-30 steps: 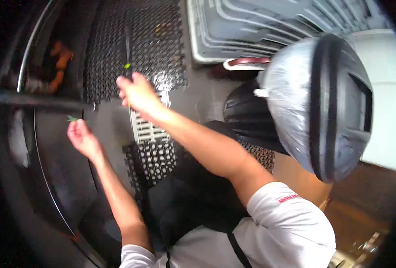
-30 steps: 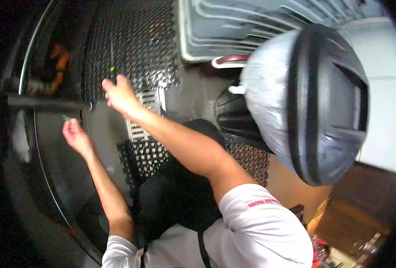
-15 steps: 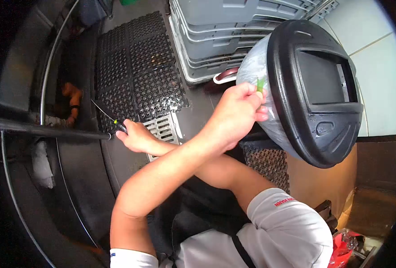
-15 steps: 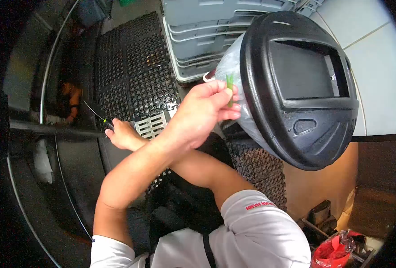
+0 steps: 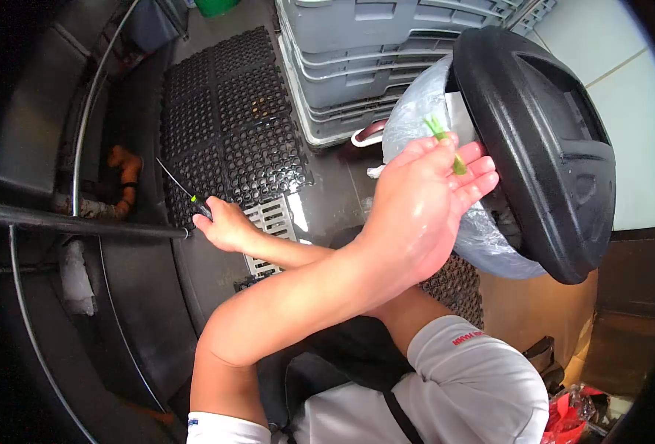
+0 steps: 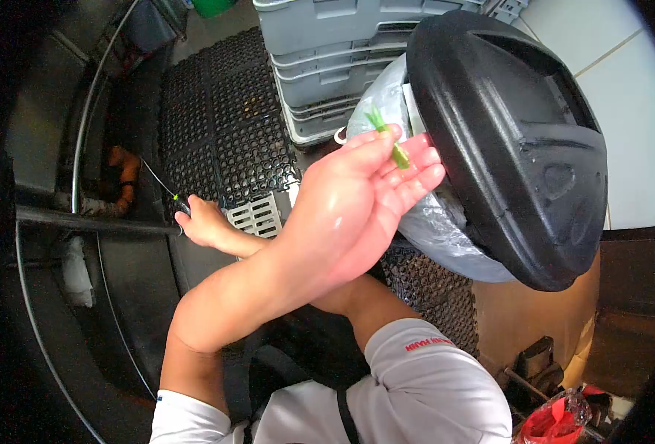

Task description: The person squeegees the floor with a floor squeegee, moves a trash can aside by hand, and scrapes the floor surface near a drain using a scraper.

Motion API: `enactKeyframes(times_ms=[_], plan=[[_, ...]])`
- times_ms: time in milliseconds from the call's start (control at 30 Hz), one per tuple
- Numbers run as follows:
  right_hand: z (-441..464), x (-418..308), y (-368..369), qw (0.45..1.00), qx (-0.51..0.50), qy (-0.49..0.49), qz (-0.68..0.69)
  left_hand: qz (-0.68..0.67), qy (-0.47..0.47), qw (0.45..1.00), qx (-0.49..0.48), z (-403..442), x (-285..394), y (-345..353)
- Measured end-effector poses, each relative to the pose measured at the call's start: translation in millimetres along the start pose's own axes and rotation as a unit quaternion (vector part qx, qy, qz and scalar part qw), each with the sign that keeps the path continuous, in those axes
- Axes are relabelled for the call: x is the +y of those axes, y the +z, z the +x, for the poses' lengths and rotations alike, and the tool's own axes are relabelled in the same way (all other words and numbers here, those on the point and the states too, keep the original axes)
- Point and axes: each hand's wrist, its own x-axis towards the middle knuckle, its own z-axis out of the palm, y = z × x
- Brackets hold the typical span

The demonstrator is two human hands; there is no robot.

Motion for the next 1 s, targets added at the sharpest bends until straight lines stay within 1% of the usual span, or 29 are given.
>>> enactKeyframes(times_ms=[100, 133, 167, 200, 233, 267, 300, 433, 467, 500, 533, 567, 600, 633, 667, 700, 733, 767, 800, 833, 867, 900, 933, 967, 1000], plan=[[-3, -2, -3, 1.000, -0.010, 0.010, 0.018, 0.018, -0.053, 0.998, -0.008, 19, -5, -1], [-3, -4, -5, 1.000, -0.020, 0.008, 0.015, 0.145, -0.037, 0.987, -0.052, 24, -2, 2], [-3, -2, -5, 1.000, -0.015, 0.005, 0.023, 0.268, -0.021, 0.958, -0.094, 28, 3, 7], [-2, -1, -4, 0.999, -0.011, 0.001, 0.031, 0.387, -0.004, 0.912, -0.136, 32, 8, 11], [-1, 1, -3, 0.999, -0.007, -0.002, 0.039, 0.512, 0.060, 0.844, -0.151, 36, 13, 12], [-1, 1, -1, 0.999, 0.004, -0.004, 0.038, 0.623, 0.122, 0.755, -0.164, 39, 18, 12], [1, 2, 0, 0.999, 0.016, -0.005, 0.036, 0.719, 0.181, 0.649, -0.173, 39, 22, 13], [4, 6, 1, 0.999, 0.036, -0.009, 0.019, 0.738, 0.173, 0.622, -0.197, 27, 38, 14], [9, 13, 6, 0.998, 0.054, -0.025, -0.002, 0.740, 0.165, 0.619, -0.205, 24, 43, 13], [10, 14, 4, 0.998, 0.048, -0.026, -0.010, 0.762, 0.171, 0.597, -0.183, 17, 48, 10], [9, 14, 3, 0.998, 0.045, -0.032, -0.003, 0.745, 0.239, 0.594, -0.189, 5, 54, 4], [15, 25, 10, 0.996, 0.065, -0.041, -0.036, 0.728, 0.304, 0.584, -0.188, -9, 62, -6], [9, 12, -1, 0.998, 0.042, -0.002, -0.039, 0.728, 0.338, 0.577, -0.147, -24, 76, -23], [3, 1, -6, 0.995, 0.039, 0.051, -0.080, 0.714, 0.350, 0.596, -0.111, -41, 95, -42], [10, 30, 0, 0.998, 0.058, -0.035, -0.013, 0.675, 0.335, 0.654, -0.062, -62, 120, -67], [17, 59, 6, 0.989, 0.064, -0.123, 0.051, 0.625, 0.326, 0.709, 0.003, -90, 146, -95], [16, 42, -8, 0.994, 0.025, -0.069, -0.082, 0.589, 0.336, 0.730, 0.087, -113, 166, -125], [17, 25, -22, 0.975, -0.026, -0.028, -0.218, 0.590, 0.344, 0.705, 0.192, -142, 188, -157], [30, 51, -18, 0.967, -0.050, -0.075, -0.239, 0.563, 0.359, 0.679, 0.305, -169, 202, -201], [35, 55, -16, 0.962, -0.112, -0.059, -0.243, 0.575, 0.347, 0.616, 0.412, -198, 211, -254], [34, 63, -10, 0.944, -0.116, -0.096, -0.294, 0.610, 0.320, 0.530, 0.493, -227, 214, -322], [33, 70, -2, 0.941, -0.165, -0.042, -0.292, 0.654, 0.217, 0.448, 0.569, -250, 199, -339], [36, 84, 9, 0.934, -0.174, -0.028, -0.310, 0.675, 0.139, 0.425, 0.587, -269, 186, -372], [39, 99, 25, 0.926, -0.182, -0.017, -0.330, 0.672, 0.061, 0.430, 0.600, -284, 172, -397], [44, 112, 42, 0.921, -0.192, 0.007, -0.338, 0.672, -0.001, 0.424, 0.608, -295, 160, -408]])
